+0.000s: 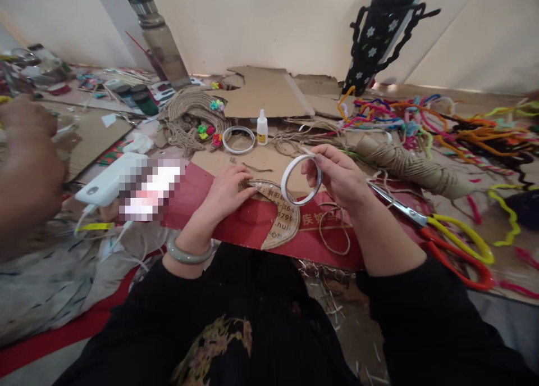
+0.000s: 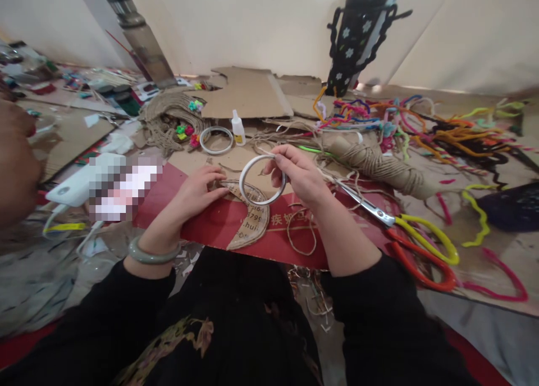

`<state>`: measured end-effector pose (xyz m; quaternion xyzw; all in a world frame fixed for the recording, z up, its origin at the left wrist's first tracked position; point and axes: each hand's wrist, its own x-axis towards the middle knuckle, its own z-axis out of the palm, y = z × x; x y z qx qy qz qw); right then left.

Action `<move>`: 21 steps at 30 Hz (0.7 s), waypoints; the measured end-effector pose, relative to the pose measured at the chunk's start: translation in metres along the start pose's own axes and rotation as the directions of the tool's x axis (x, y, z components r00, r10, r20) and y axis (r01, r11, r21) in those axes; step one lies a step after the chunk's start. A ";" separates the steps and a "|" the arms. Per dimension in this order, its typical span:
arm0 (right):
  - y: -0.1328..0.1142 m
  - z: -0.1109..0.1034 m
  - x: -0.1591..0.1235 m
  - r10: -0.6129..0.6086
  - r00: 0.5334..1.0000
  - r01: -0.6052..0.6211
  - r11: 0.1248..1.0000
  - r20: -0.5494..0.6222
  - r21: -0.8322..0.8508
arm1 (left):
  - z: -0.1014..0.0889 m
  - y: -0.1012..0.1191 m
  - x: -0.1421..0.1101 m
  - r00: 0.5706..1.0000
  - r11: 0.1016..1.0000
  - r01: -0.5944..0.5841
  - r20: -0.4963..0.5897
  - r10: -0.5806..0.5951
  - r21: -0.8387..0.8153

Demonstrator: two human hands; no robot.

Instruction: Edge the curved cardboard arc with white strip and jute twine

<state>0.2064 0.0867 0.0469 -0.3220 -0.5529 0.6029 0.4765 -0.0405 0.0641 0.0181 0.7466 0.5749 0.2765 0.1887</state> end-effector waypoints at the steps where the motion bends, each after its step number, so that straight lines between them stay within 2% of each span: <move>1: 0.001 0.000 0.000 0.006 1.000 -0.006 1.000 0.008 -0.008 | 0.000 0.001 0.000 1.000 0.999 0.009 -0.001 -0.009 -0.037; 4: 0.002 -0.001 0.001 0.031 0.999 -0.030 0.999 0.039 -0.037 | -0.001 0.006 -0.001 0.997 0.981 0.057 -0.038 -0.065 -0.186; 6: 0.000 0.000 0.000 0.046 0.998 -0.044 0.998 0.054 -0.034 | -0.001 0.012 -0.003 0.987 0.934 0.126 -0.056 -0.153 -0.333; 8: -0.003 0.000 0.000 0.052 0.998 -0.052 0.999 0.041 -0.004 | -0.001 0.019 -0.005 0.969 0.821 0.212 0.004 -0.248 -0.531; 10: -0.007 0.000 0.000 0.049 0.999 -0.049 0.998 0.010 0.035 | 0.001 0.029 -0.004 0.955 0.632 0.246 0.074 -0.286 -0.735; 11: -0.008 -0.001 0.000 0.043 0.999 -0.043 0.998 -0.007 0.053 | 0.002 0.033 -0.004 0.948 0.561 0.246 0.076 -0.309 -0.791; 15: -0.012 -0.002 0.001 0.016 0.999 -0.014 0.998 -0.039 0.065 | 0.005 0.052 0.002 0.900 0.357 0.301 0.140 -0.413 -0.885; 17: -0.013 -0.002 0.002 0.007 0.999 -0.005 0.999 -0.051 0.043 | 0.003 0.059 0.006 0.887 0.312 0.299 0.143 -0.438 -0.902; 21: -0.018 -0.006 0.002 -0.053 0.993 0.056 0.998 -0.107 0.026 | -0.002 0.069 0.015 0.889 0.286 0.231 0.083 -0.449 -0.930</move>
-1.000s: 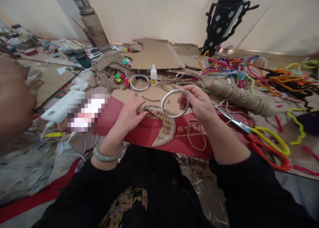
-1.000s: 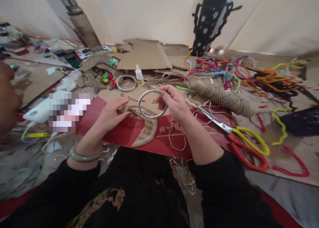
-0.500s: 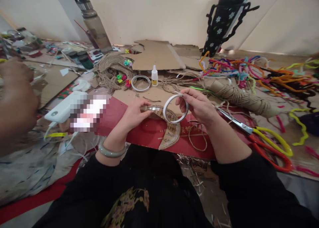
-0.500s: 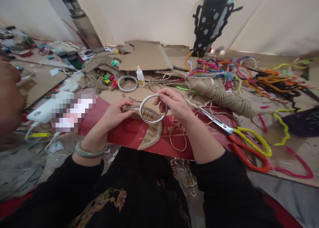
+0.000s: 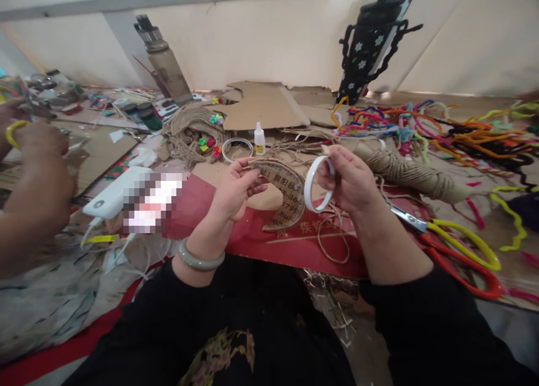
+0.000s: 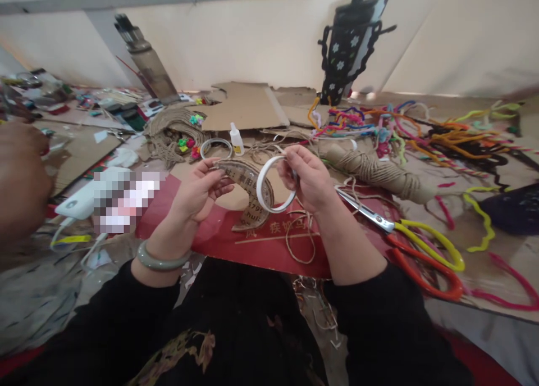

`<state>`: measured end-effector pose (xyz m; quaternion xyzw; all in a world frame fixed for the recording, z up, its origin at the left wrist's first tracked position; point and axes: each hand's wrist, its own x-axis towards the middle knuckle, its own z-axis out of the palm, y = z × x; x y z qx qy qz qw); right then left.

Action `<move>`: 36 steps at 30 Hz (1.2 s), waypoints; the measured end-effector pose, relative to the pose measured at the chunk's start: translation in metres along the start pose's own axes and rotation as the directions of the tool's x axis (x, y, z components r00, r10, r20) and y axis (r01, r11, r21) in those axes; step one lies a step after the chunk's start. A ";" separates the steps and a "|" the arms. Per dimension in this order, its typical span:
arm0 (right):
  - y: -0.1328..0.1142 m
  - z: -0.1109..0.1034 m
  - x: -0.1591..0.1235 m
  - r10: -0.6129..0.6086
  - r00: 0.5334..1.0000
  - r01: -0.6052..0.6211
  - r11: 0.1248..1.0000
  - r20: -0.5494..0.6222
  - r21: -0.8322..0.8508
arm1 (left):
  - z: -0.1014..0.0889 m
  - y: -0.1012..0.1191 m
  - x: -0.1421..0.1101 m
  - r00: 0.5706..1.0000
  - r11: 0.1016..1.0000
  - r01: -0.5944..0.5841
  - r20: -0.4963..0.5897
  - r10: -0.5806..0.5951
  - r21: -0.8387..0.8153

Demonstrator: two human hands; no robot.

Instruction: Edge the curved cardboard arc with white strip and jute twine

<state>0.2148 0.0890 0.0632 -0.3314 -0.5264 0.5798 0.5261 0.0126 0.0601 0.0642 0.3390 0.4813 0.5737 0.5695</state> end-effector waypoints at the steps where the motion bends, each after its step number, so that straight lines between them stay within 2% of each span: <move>1: -0.002 -0.001 0.000 -0.013 1.000 0.013 1.000 -0.009 0.009 | 0.002 0.002 0.002 1.000 1.000 -0.017 -0.001 0.017 -0.014; 6: -0.005 -0.009 0.001 -0.034 0.998 0.038 0.996 -0.054 0.085 | 0.017 0.006 0.014 0.997 0.995 -0.079 0.015 0.080 -0.062; 10: -0.006 -0.022 0.008 -0.076 0.986 0.089 0.993 -0.150 0.083 | 0.028 0.004 0.021 0.997 0.995 -0.072 0.006 0.073 -0.069; 15: -0.004 -0.042 0.018 -0.102 0.965 0.118 0.992 -0.243 0.054 | 0.022 -0.001 0.017 0.999 0.994 -0.024 -0.034 0.021 -0.107; 17: 0.001 -0.043 0.020 -0.061 0.967 0.073 0.997 -0.247 0.040 | 0.014 -0.005 0.010 0.999 0.994 0.000 -0.053 -0.006 -0.113; 20: 0.014 -0.032 0.020 0.058 0.983 -0.061 0.998 -0.177 -0.009 | 0.001 -0.011 -0.002 0.998 0.996 0.014 -0.065 -0.020 -0.082; 23: 0.030 -0.014 0.018 0.155 0.985 -0.167 0.970 -0.079 -0.175 | -0.009 -0.014 -0.012 0.995 0.999 -0.024 -0.096 0.020 -0.040; 26: 0.043 -0.003 0.017 0.094 0.995 -0.096 0.860 -0.028 -0.502 | -0.019 -0.018 -0.018 0.994 1.000 0.016 -0.107 -0.015 0.008; 29: 0.049 -0.001 0.019 -0.009 1.000 0.025 0.634 0.025 -0.773 | -0.030 -0.025 -0.018 0.998 0.996 0.001 -0.061 0.004 0.086; 31: 0.051 -0.003 0.022 -0.025 0.997 0.076 0.531 0.074 -0.844 | -0.037 -0.031 -0.017 0.997 0.984 -0.072 -0.016 0.076 0.166; 34: 0.051 -0.007 0.023 -0.035 0.992 0.125 0.458 0.123 -0.880 | -0.047 -0.039 -0.014 0.993 0.970 -0.119 0.004 0.121 0.214; 36: 0.050 -0.011 0.023 -0.041 0.991 0.132 0.426 0.126 -0.895 | -0.051 -0.044 -0.012 0.995 0.974 -0.098 0.018 0.096 0.203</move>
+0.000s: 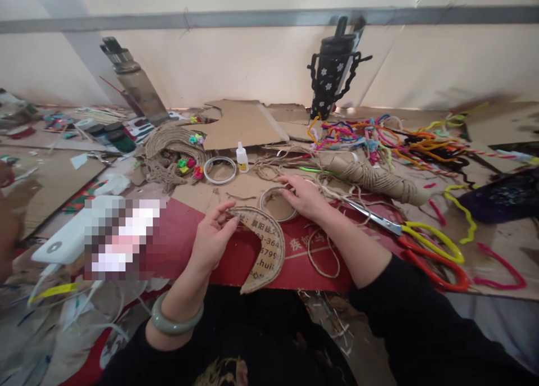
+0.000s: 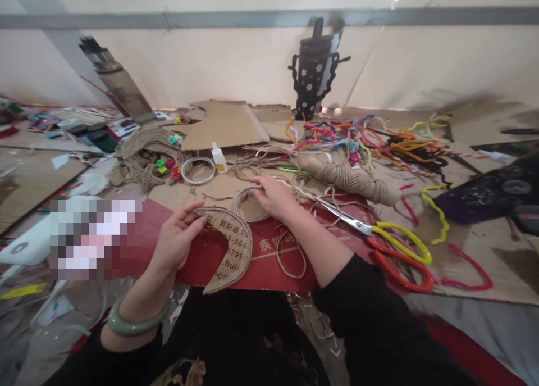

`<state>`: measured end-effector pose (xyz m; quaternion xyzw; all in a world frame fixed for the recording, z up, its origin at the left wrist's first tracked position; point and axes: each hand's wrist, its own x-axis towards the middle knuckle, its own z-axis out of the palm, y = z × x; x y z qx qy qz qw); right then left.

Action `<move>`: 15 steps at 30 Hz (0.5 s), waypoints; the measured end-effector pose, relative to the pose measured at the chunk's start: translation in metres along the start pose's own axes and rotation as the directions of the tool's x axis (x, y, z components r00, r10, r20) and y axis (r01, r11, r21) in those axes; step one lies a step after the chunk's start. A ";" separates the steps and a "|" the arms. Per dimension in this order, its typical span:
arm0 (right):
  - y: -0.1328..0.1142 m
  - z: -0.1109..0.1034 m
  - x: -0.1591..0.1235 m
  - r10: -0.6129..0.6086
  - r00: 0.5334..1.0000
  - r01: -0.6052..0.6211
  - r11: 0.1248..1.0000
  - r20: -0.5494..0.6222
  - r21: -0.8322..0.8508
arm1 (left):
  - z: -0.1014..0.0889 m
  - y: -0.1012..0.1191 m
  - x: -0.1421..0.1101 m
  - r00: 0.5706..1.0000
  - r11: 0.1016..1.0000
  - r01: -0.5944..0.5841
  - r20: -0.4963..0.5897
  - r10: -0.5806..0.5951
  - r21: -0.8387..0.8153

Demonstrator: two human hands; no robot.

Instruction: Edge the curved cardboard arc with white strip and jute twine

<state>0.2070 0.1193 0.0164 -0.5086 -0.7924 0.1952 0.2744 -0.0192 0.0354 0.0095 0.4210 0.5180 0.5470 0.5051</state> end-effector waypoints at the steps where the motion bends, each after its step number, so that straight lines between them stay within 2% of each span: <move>1: 0.002 -0.001 -0.001 -0.003 1.000 0.003 1.000 -0.010 -0.009 | -0.001 -0.002 0.001 1.000 1.000 0.016 0.009 -0.016 -0.018; 6: 0.007 -0.013 0.002 -0.063 0.991 0.061 0.998 -0.119 -0.025 | -0.003 -0.005 0.003 0.997 0.996 0.058 0.060 -0.054 -0.066; 8: 0.006 -0.018 0.012 -0.104 0.986 0.091 0.991 -0.134 -0.096 | -0.004 -0.005 0.003 0.994 0.995 0.062 0.097 -0.054 -0.073; 11: 0.004 -0.017 0.037 -0.175 0.983 0.146 0.938 -0.064 -0.313 | -0.006 -0.005 0.001 0.991 0.993 0.068 0.124 -0.056 -0.098; 15: 0.008 0.000 0.073 -0.161 0.984 0.179 0.826 0.080 -0.535 | -0.006 -0.004 0.000 0.988 0.990 0.088 0.133 -0.074 -0.108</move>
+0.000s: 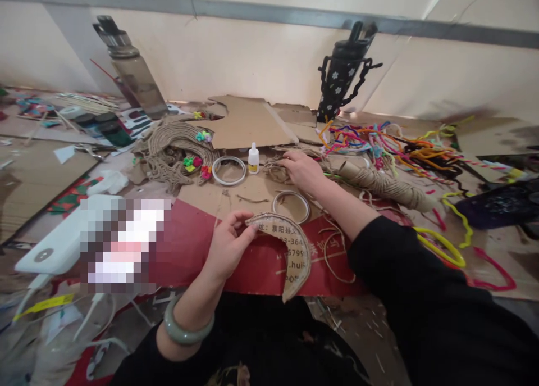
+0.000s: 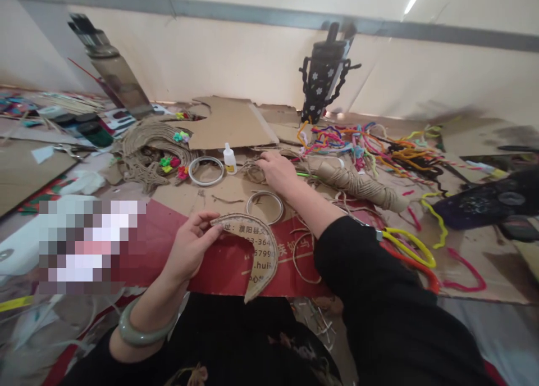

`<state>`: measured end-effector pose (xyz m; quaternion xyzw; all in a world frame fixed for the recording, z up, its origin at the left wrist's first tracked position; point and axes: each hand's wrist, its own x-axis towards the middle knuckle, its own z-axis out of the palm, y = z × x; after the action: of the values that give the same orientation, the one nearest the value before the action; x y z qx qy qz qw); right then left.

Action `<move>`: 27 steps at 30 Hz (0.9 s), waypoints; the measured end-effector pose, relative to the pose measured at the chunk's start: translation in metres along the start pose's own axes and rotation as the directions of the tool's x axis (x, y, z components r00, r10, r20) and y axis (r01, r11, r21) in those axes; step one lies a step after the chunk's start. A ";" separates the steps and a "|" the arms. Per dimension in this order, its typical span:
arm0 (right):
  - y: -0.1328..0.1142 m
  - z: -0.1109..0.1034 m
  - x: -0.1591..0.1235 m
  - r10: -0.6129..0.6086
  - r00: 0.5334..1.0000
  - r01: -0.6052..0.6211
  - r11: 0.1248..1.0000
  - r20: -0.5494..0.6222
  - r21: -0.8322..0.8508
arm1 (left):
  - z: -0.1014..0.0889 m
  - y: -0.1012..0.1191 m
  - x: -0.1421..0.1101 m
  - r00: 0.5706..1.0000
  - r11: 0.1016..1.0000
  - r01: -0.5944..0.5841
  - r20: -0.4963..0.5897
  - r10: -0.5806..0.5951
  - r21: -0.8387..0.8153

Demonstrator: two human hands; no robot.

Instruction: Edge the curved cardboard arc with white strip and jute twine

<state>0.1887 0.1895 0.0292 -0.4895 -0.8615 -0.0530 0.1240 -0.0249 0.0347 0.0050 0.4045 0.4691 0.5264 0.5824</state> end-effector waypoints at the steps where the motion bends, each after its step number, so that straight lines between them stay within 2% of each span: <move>1: 0.001 0.005 0.007 0.000 1.000 0.000 0.999 0.008 -0.041 | 0.000 0.000 0.000 1.000 1.000 0.003 0.002 -0.003 0.002; 4: 0.003 0.015 0.019 0.012 1.000 -0.012 0.995 0.005 -0.102 | -0.001 0.000 0.000 1.000 1.000 0.005 0.010 -0.005 0.014; 8: 0.007 0.008 0.018 0.029 1.000 -0.030 0.996 -0.011 -0.082 | -0.003 -0.003 0.002 1.000 0.999 0.008 0.024 -0.009 0.039; 11: 0.012 -0.008 0.008 0.106 0.989 -0.099 0.993 -0.106 0.069 | -0.004 -0.006 0.002 1.000 0.998 0.012 0.024 -0.013 0.060; 13: 0.018 -0.023 0.001 0.232 0.952 -0.182 0.953 -0.200 0.241 | -0.005 -0.006 0.003 1.000 0.997 0.008 0.015 -0.009 0.076; 15: 0.026 -0.041 -0.007 0.356 0.888 -0.205 0.873 -0.291 0.442 | -0.004 -0.007 0.004 1.000 0.995 0.002 0.006 -0.002 0.096; 18: 0.036 -0.072 -0.016 0.509 0.773 -0.113 0.697 -0.379 0.708 | -0.003 -0.007 0.005 1.000 0.990 -0.016 -0.016 0.019 0.141; 22: 0.034 -0.115 -0.031 0.654 0.678 0.030 0.432 -0.336 0.901 | 0.002 -0.004 0.004 0.997 0.976 -0.053 -0.040 0.063 0.210; 24: 0.026 -0.133 -0.040 0.678 0.656 0.091 0.365 -0.332 0.927 | 0.005 -0.002 0.004 0.995 0.958 -0.071 -0.047 0.088 0.279; 27: 0.011 -0.149 -0.055 0.650 0.701 0.133 0.286 -0.295 0.949 | 0.006 0.000 0.002 0.990 0.891 -0.111 -0.024 0.136 0.440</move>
<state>0.2490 0.1174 0.1575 -0.4193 -0.5248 0.3067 0.6743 -0.0187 0.0365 0.0065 0.5395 0.5643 0.4543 0.4291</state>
